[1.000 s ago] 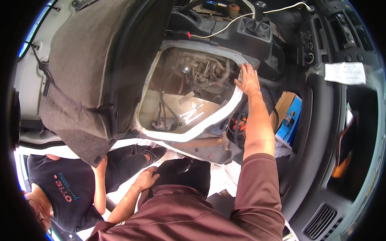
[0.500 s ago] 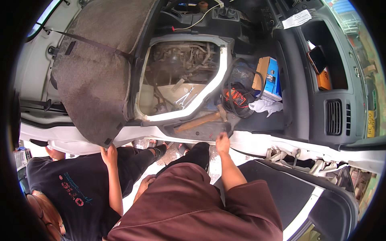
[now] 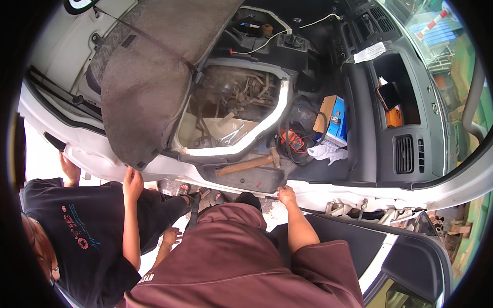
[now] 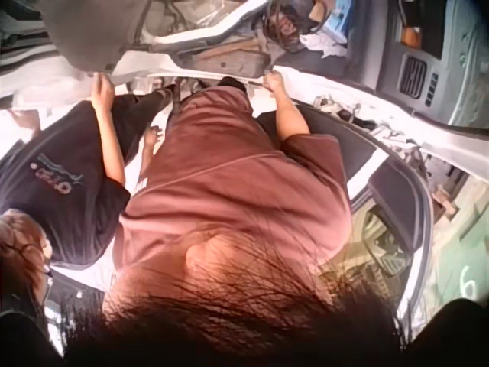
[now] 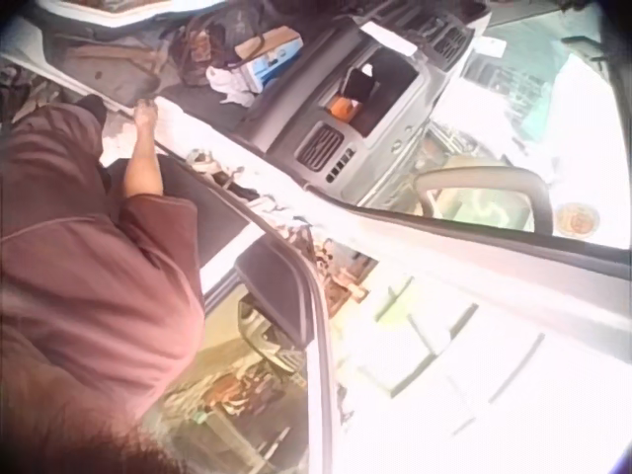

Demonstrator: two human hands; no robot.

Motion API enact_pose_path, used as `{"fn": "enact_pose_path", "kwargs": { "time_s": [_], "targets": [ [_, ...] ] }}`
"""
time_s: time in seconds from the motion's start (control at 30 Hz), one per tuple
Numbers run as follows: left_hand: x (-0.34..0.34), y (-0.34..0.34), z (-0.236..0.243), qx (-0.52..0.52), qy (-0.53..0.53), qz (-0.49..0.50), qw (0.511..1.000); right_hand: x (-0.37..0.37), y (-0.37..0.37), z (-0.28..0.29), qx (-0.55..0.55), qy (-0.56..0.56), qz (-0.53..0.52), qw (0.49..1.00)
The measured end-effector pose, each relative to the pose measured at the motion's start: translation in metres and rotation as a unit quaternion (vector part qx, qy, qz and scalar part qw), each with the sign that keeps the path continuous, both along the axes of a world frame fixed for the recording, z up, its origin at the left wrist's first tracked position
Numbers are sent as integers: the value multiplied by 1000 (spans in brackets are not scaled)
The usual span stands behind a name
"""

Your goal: The person works on a vehicle engine inside the cab, using wrenches to tighten or loosen components and later using a hammer and a chisel-like tool on a metal part.

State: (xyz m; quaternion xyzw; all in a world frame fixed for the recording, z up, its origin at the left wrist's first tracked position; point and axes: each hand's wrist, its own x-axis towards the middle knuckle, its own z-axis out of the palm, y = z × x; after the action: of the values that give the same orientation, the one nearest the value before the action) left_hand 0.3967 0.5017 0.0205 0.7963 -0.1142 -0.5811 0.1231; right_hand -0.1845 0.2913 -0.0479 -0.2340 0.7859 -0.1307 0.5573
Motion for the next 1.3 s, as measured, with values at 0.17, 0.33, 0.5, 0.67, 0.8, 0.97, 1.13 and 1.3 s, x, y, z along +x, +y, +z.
{"fn": "enact_pose_path", "kwargs": {
  "time_s": [0.17, 0.33, 0.5, 0.67, 0.8, 0.97, 1.13, 1.3],
  "targets": [
    [-3, -5, -6, -26, -17, 86, 996, 6, -43, 27, -4, 10, 77, 997],
    [-16, 7, -19, -59, -16, 143, 988, 10, -53, 29, 88, 54, 212, 972],
    [-41, 40, -38, -3, -8, 164, 986, 5, -73, 37, 77, 63, 287, 953],
    [-58, 64, -45, 23, 13, 196, 980, 6, -96, 52, 50, 87, 285, 953],
    [-62, 66, -45, 18, 22, 207, 978, 17, -101, 58, 43, 107, 285, 952],
    [-51, 61, -50, 1, 15, 212, 977, 34, -95, 56, 33, 84, 297, 951],
    [-30, 57, -57, -17, 1, 208, 978, 39, -88, 51, 25, 78, 305, 949],
    [-18, 51, -57, -19, -3, 210, 978, 34, -83, 49, 37, 102, 283, 953]
  ]
}}
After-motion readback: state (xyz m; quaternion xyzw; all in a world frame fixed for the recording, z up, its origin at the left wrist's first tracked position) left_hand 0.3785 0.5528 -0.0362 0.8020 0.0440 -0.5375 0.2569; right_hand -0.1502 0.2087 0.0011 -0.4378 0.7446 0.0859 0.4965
